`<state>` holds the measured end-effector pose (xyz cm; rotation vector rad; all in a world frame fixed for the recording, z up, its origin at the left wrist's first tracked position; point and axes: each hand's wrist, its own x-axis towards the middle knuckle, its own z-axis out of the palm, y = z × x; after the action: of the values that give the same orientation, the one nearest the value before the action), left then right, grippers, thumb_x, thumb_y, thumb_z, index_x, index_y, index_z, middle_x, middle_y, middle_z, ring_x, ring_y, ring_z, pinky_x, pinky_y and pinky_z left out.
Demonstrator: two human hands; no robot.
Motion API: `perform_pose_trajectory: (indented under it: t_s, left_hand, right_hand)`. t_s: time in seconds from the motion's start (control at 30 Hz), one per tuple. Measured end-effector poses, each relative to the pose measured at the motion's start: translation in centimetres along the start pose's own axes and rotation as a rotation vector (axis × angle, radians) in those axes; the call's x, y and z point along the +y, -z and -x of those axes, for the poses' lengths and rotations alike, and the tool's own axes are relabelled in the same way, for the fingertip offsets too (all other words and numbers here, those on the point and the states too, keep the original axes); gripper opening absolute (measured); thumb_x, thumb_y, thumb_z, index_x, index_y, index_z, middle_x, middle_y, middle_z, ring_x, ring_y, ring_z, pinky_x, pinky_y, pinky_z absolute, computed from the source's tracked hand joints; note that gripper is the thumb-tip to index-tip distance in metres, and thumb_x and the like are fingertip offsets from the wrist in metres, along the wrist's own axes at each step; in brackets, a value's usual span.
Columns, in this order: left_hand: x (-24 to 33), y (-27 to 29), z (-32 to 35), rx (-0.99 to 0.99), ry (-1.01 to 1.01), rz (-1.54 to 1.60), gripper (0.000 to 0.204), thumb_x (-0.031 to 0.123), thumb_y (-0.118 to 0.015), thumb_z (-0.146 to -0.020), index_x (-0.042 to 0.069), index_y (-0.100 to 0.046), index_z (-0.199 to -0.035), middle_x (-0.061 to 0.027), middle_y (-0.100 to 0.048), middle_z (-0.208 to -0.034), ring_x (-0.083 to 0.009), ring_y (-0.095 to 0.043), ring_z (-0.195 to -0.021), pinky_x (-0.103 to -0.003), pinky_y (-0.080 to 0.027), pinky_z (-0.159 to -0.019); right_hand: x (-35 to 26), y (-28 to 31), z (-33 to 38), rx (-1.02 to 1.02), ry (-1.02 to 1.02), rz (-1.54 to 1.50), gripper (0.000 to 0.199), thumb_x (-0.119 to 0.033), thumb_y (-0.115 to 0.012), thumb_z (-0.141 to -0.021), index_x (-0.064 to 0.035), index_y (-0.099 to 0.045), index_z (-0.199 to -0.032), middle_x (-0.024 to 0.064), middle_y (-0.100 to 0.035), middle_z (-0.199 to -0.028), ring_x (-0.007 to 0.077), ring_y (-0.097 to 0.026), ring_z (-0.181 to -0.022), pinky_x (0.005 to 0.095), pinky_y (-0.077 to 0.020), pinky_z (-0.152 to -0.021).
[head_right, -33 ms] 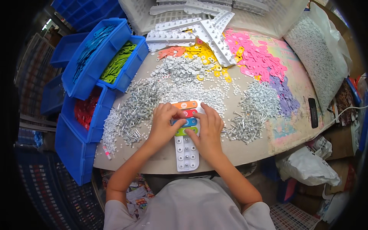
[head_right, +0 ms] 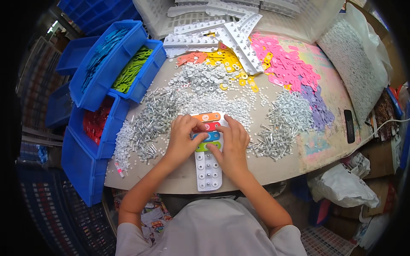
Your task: Assembling a toy xylophone by attaching colored keys and white plastic components to a base.
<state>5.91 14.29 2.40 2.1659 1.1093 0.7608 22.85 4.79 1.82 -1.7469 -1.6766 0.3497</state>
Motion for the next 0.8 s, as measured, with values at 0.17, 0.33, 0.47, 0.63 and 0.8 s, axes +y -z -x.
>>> perform_pose_trajectory:
  t_s: [0.17, 0.33, 0.47, 0.63, 0.8]
  left_hand:
    - [-0.2, 0.5, -0.5, 0.029, -0.053, -0.094, 0.028, 0.018, -0.087, -0.078, 0.008, -0.069, -0.097, -0.0040, -0.062, -0.094, -0.0243, -0.057, -0.095, -0.039, -0.042, -0.089]
    - [-3.7, 2.8, -4.5, 0.085, 0.147, 0.152, 0.017, 0.013, -0.078, -0.089, 0.005, -0.071, -0.102, -0.0069, -0.070, -0.093, -0.0196, -0.064, -0.084, -0.034, -0.049, -0.076]
    - [-7.9, 5.5, -8.9, 0.169, 0.188, 0.007, 0.012, 0.003, -0.065, -0.095, 0.004, -0.074, -0.102, -0.0127, -0.075, -0.094, -0.0242, -0.071, -0.086, -0.038, -0.053, -0.078]
    - [-10.0, 5.3, -11.7, 0.027, 0.186, -0.420, 0.022, 0.006, -0.057, -0.092, 0.005, -0.077, -0.099, -0.0165, -0.077, -0.098, -0.0350, -0.073, -0.091, -0.045, -0.056, -0.082]
    - [-10.5, 4.7, -13.2, -0.017, 0.270, -0.400, 0.020, 0.018, -0.062, -0.093, 0.006, -0.078, -0.095, -0.0150, -0.077, -0.094, -0.0336, -0.073, -0.088, -0.045, -0.056, -0.080]
  right_hand:
    - [0.2, 0.1, -0.1, 0.014, -0.009, -0.029, 0.058, -0.021, -0.086, -0.081, -0.0075, -0.058, -0.130, 0.0188, -0.046, -0.156, 0.0400, -0.039, -0.144, 0.0529, -0.0261, -0.118]
    - [0.1, 0.2, 0.0, 0.024, -0.003, -0.036, 0.054, -0.020, -0.086, -0.081, -0.0081, -0.060, -0.126, 0.0186, -0.048, -0.154, 0.0393, -0.040, -0.143, 0.0517, -0.0266, -0.117]
    - [0.1, 0.4, 0.2, 0.014, 0.037, -0.018, 0.044, -0.019, -0.084, -0.083, -0.0097, -0.062, -0.120, 0.0168, -0.049, -0.152, 0.0380, -0.041, -0.142, 0.0501, -0.0271, -0.116]
    - [-0.2, 1.5, 0.0, 0.084, 0.029, -0.033, 0.031, -0.017, -0.080, -0.087, -0.0092, -0.064, -0.113, 0.0144, -0.053, -0.146, 0.0363, -0.044, -0.138, 0.0490, -0.0284, -0.114]
    - [0.4, 3.1, -0.3, 0.148, 0.009, -0.025, 0.022, -0.016, -0.076, -0.091, -0.0082, -0.065, -0.109, 0.0127, -0.057, -0.139, 0.0348, -0.047, -0.133, 0.0486, -0.0295, -0.113]
